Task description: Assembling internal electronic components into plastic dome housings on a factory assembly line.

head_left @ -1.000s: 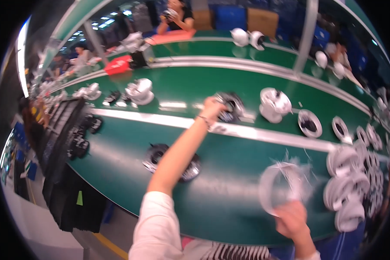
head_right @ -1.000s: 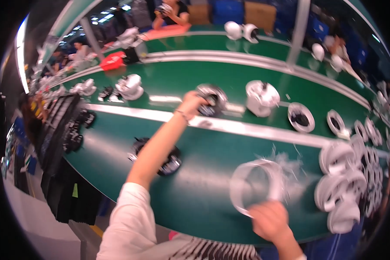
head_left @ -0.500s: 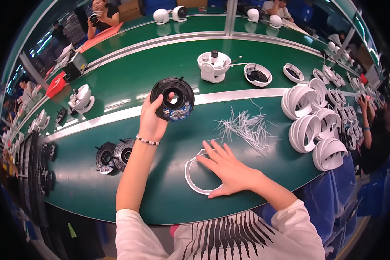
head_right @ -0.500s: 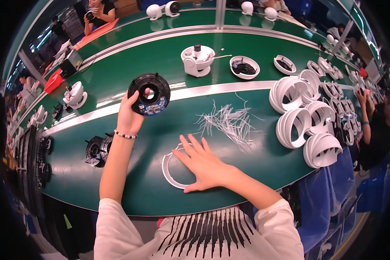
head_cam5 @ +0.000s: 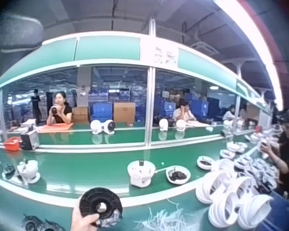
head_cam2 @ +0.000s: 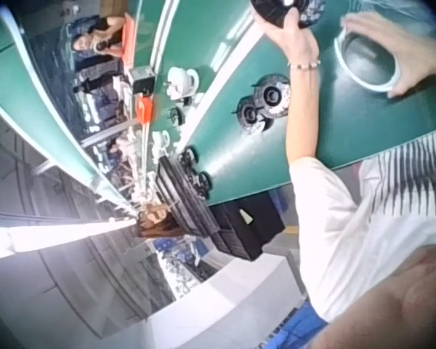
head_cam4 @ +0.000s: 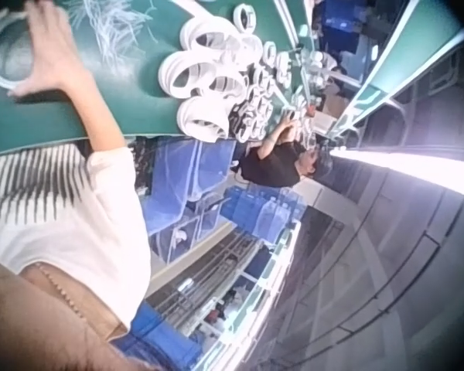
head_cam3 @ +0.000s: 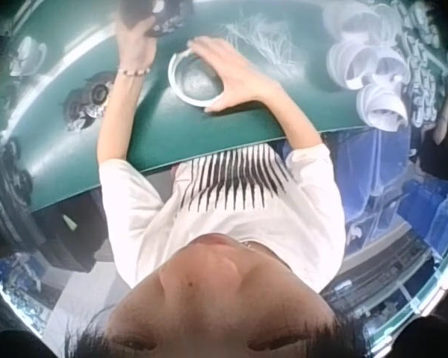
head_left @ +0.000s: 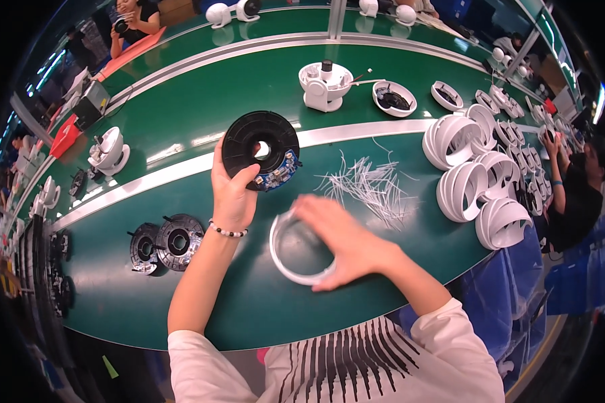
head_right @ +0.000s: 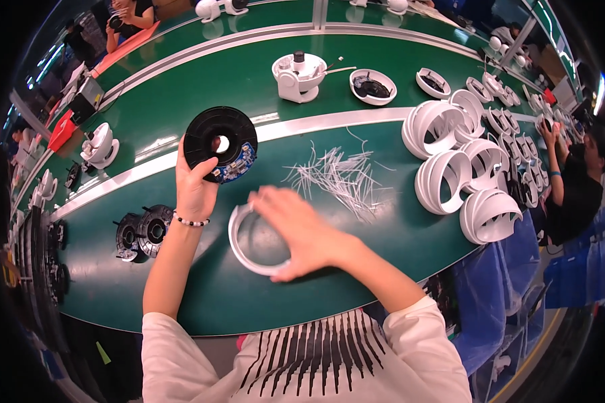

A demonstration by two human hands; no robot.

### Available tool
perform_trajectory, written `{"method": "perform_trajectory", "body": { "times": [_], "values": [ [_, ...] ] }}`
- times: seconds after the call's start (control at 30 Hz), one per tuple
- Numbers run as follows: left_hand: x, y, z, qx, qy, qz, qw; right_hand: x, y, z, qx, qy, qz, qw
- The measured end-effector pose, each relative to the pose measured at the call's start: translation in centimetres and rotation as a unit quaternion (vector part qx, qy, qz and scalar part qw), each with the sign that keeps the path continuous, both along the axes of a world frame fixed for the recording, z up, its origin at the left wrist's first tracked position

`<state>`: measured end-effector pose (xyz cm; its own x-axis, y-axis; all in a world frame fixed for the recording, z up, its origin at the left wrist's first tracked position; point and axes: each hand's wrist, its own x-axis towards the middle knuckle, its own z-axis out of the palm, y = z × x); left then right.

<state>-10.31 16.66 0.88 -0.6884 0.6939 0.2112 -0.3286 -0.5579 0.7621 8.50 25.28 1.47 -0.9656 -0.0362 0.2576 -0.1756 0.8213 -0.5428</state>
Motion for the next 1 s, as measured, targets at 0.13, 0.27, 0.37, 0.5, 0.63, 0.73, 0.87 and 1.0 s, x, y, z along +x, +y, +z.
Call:
{"method": "perform_trajectory", "body": {
  "times": [0.13, 0.27, 0.37, 0.5, 0.63, 0.73, 0.87, 1.0],
  "values": [
    [2.4, 1.4, 0.5, 0.023, 0.045, 0.014, 0.999, 0.2, 3.4, -0.8, -0.544, 0.181, -0.148, 0.806],
    [6.0, 3.4, -1.1, 0.014, 0.008, -0.099, 0.995, -1.0, 2.7, -2.2, -0.641, 0.157, -0.137, 0.739],
    [5.1, 2.4, -1.1, -0.012, -0.047, -0.336, 0.941, -0.9, 3.0, -1.8, -0.545, 0.168, -0.177, 0.802],
    [3.6, 2.5, 0.5, -0.023, -0.137, -0.462, 0.876, 0.1, 4.5, -2.9, -0.36, 0.182, -0.165, 0.9],
    [2.7, 3.7, -1.5, -0.127, -0.247, -0.385, 0.88, -0.3, 4.1, -2.6, -0.143, 0.177, -0.135, 0.964],
    [3.0, 3.8, -2.0, -0.13, -0.236, -0.358, 0.894, -0.3, 4.2, -2.6, -0.235, 0.177, -0.138, 0.946],
    [3.6, 4.0, -2.3, -0.098, -0.235, -0.345, 0.903, 0.0, 4.3, -2.7, -0.304, 0.169, -0.139, 0.927],
    [5.3, 4.1, -2.8, -0.087, -0.196, -0.296, 0.931, -0.6, 4.0, -3.1, -0.143, 0.166, -0.147, 0.964]
  ]
}}
